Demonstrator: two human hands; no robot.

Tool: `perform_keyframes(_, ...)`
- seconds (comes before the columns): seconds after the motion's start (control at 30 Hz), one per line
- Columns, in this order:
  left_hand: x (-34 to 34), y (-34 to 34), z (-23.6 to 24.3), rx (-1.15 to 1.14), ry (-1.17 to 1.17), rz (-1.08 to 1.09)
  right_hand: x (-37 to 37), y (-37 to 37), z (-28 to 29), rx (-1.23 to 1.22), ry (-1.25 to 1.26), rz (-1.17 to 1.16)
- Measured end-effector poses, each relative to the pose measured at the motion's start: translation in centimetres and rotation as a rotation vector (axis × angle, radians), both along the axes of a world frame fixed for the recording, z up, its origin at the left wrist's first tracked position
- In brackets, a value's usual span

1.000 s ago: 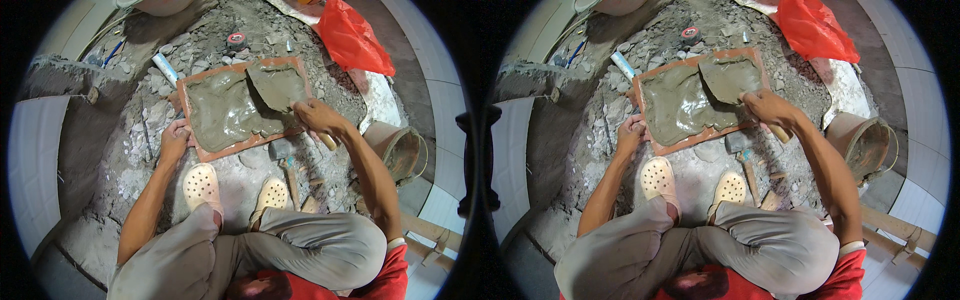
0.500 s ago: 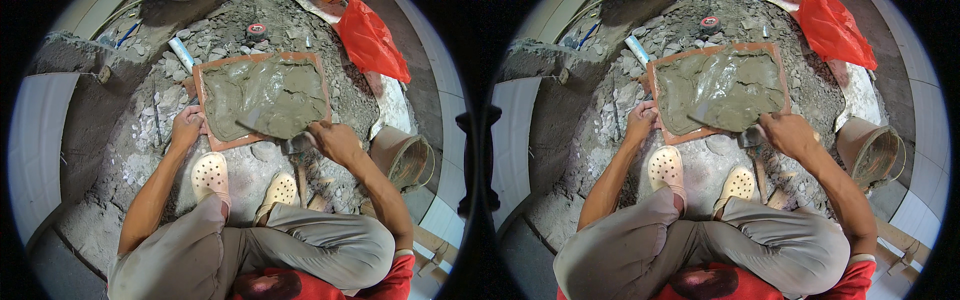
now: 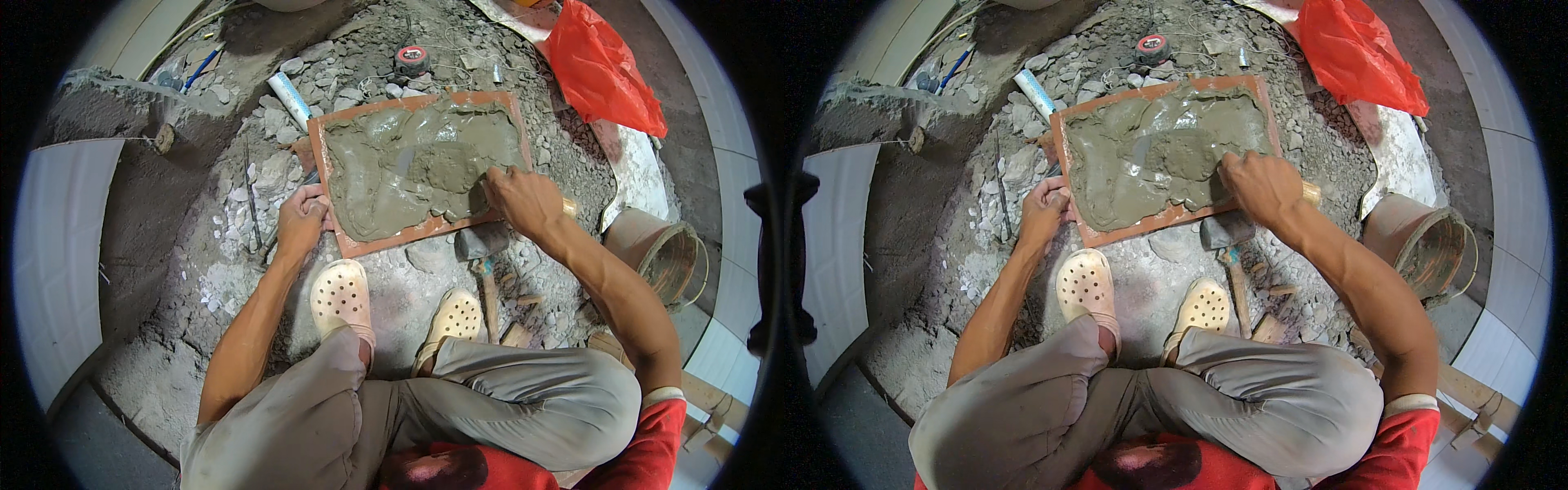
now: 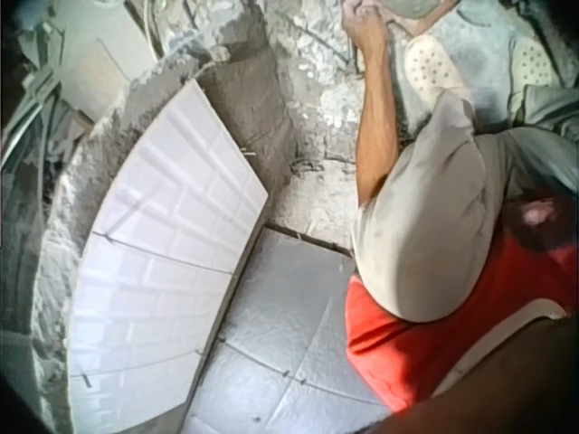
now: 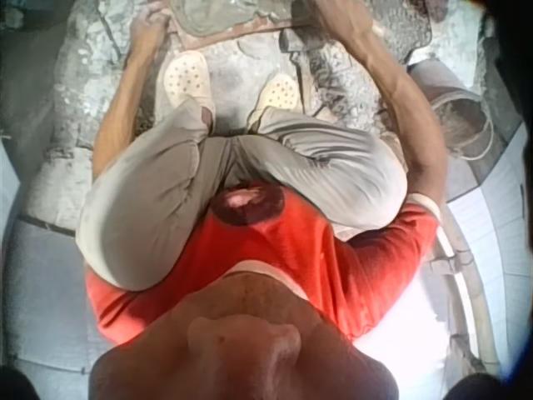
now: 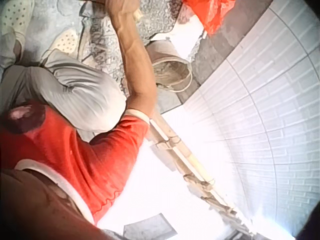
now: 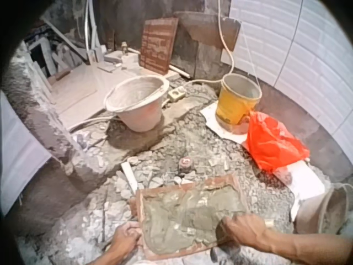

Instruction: The person mixes cement in a bucket, scoops it onto a tile, and spreads it evenly with a trowel. They then lift the tile and press it against a wall to install it.

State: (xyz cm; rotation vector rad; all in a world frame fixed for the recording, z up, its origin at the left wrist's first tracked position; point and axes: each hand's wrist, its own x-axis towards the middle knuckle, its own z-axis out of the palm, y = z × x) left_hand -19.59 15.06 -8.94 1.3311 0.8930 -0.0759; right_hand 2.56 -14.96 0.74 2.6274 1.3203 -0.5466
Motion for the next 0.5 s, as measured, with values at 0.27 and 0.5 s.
perform_keyframes(0.27, 0.1, -0.1, 0.3, 0.039, 0.01, -0.02, 3.3, -0.8, -2.7, 0.138, 0.055, -0.171)
perform_keyframes(0.5, 0.1, -0.1, 0.2, 0.009, -0.008, -0.005, 0.6, -3.9, -1.8, 0.148, 0.454, -0.322)
